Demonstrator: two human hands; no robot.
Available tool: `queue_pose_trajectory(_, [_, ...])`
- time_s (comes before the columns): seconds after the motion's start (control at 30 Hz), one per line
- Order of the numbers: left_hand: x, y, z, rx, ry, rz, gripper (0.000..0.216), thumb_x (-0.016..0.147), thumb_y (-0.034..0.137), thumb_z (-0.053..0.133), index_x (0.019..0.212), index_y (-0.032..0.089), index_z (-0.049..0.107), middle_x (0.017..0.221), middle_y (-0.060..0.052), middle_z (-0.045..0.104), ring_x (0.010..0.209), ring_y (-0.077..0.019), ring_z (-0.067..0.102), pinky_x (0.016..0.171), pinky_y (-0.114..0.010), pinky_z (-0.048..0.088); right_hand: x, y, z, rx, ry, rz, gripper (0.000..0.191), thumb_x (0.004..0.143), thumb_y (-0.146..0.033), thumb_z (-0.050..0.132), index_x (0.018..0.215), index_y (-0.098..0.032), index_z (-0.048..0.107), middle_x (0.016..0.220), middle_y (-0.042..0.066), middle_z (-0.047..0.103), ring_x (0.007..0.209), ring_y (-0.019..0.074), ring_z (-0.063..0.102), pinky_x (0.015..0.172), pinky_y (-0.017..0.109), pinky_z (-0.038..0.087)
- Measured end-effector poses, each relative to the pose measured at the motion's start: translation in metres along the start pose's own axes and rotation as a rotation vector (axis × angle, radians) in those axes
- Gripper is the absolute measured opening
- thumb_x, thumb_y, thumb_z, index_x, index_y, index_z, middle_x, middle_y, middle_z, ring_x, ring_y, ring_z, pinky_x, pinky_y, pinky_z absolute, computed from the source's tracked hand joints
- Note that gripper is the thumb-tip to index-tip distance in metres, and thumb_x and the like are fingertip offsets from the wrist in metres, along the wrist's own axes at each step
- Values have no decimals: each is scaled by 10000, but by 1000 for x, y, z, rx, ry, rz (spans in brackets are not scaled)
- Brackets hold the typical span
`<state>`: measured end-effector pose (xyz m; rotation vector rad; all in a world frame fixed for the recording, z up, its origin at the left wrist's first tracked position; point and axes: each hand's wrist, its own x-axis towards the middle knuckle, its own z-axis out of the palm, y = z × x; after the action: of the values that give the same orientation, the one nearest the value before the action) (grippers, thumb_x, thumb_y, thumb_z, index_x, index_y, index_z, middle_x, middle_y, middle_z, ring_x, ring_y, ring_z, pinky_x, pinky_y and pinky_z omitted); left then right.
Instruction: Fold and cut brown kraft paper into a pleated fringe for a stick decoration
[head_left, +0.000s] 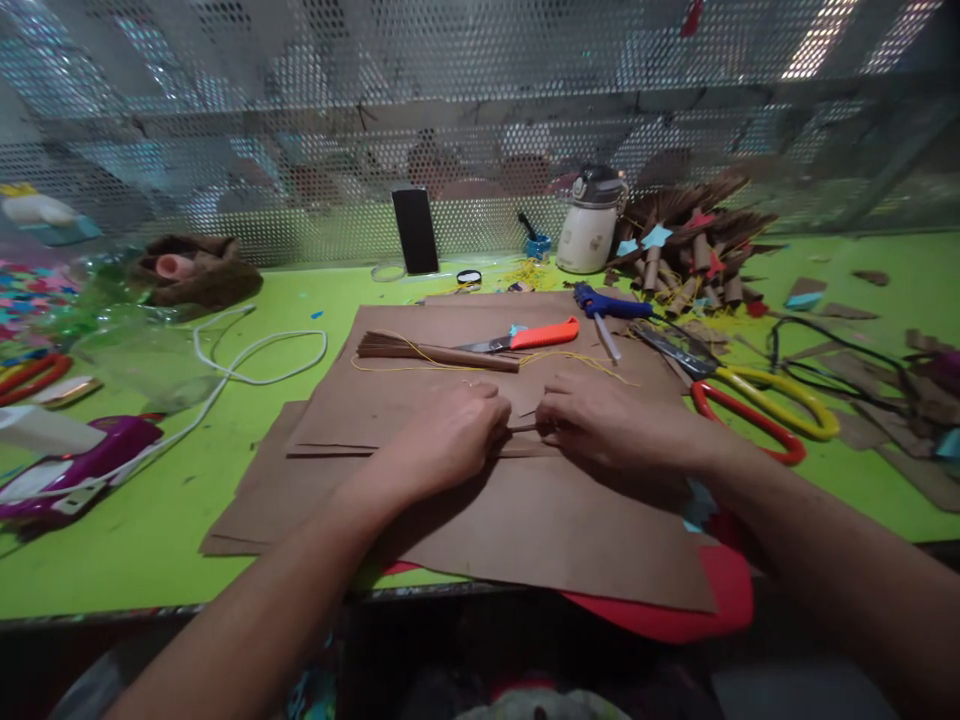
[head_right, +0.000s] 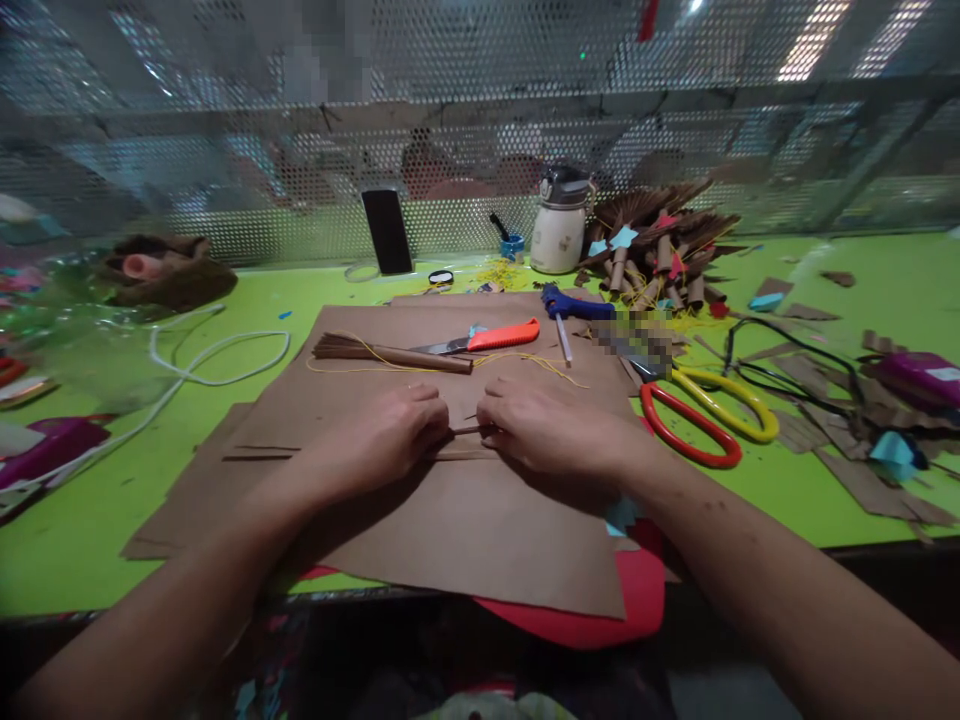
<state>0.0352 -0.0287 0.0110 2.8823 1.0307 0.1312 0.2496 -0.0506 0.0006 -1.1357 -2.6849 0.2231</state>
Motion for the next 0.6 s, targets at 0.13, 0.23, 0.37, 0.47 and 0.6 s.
queue_pose_trajectory(0.13, [0,0,1,-15,10,13,189,862,172,425,797,170,602,806,-50,583,699,-157,497,623,-274,360,1,4,2,84,-1,11,92,842,-159,516,867,-181,602,860,56,570,800,181,496,687,291,373])
queue_pose_trajectory(0.23, [0,2,1,24,28,22,191,861,183,435,807,177,618,811,-56,584,695,-164,496,614,-282,354,0,3,4,81,7,43,89,859,-176,497,831,-182,581,843,53,563,776,176,485,674,288,368])
queue_pose_trajectory(0.37, [-1,5,1,89,37,13,194,855,180,441,805,167,628,806,-69,584,657,-170,483,593,-294,349,-4,-6,8,-26,14,56,136,896,-182,435,826,-162,549,848,65,539,756,172,464,672,289,371])
queue_pose_trajectory(0.47, [-1,6,2,111,44,17,197,853,174,438,824,162,632,810,-78,588,664,-177,491,600,-299,357,-7,-11,11,-180,-8,17,166,892,-115,388,871,-136,551,892,92,533,792,189,453,716,311,380])
queue_pose_trajectory(0.6, [2,4,6,104,100,47,206,868,198,430,803,158,621,825,-75,580,678,-168,496,604,-289,363,-8,-6,19,-262,-5,-37,223,851,-45,361,921,-123,558,912,106,528,806,201,439,727,331,380])
